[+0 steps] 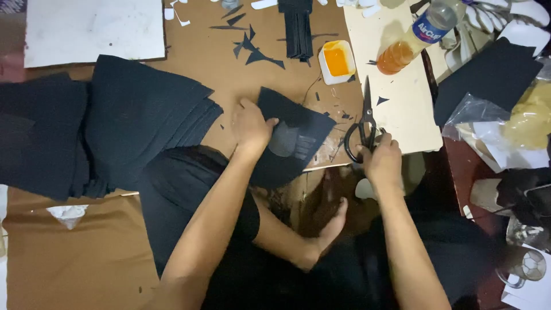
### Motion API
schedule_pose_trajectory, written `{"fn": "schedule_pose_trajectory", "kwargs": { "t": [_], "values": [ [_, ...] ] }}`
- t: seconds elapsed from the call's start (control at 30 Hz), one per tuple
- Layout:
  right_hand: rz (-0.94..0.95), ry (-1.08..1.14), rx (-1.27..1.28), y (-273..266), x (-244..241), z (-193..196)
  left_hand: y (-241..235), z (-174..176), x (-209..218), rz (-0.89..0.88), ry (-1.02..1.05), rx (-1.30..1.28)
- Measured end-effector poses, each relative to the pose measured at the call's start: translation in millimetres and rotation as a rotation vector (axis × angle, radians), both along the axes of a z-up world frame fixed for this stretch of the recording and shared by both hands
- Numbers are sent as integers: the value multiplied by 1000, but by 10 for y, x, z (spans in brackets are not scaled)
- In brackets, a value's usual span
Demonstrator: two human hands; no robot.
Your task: The person uses scissors to cut a black sheet of material into a curved shape. They then trim small strips and place them onto the main piece, pressing them down. The person continues to trim the edges of the main piece and inspects the finished shape.
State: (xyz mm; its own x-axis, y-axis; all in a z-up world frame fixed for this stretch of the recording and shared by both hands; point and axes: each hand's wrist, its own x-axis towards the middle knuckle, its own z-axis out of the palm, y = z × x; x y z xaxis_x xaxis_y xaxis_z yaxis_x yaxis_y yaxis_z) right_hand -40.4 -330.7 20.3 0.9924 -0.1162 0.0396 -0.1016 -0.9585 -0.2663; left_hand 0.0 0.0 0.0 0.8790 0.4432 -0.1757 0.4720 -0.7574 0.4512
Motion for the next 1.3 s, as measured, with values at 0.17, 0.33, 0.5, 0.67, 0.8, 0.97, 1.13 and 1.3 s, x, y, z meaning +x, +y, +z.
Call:
{"fn": "schedule_pose_trajectory", "kwargs": {
  "t": [0.17, 0.33, 0.5, 0.67, 0.8, 0.97, 1.13, 1.3],
  "values": [
    [45, 149, -53, 117, 68, 172, 78, 301, -109, 10, -28, -510],
    [91, 251, -77, 84, 153, 294, 336, 1078, -408, 199, 35, -747],
    [117, 337, -111, 84, 216, 453, 492, 63, -223, 235, 42, -296],
    [-23, 308, -14, 155, 66, 803, 50, 764, -601, 108, -33, 218],
    [-191, 353, 167, 97, -60, 987, 145, 523, -720, -105, -64, 330],
    [-125, 391, 379, 674, -574, 1373, 54, 221, -649, -561, -365, 286],
    [40, 397, 991, 748, -1223, 203, -165, 257, -721, -825, -21, 199],
    [28, 645, 641, 1221, -1244, 536, -97, 128, -782, -800, -48, 288]
  ]
}}
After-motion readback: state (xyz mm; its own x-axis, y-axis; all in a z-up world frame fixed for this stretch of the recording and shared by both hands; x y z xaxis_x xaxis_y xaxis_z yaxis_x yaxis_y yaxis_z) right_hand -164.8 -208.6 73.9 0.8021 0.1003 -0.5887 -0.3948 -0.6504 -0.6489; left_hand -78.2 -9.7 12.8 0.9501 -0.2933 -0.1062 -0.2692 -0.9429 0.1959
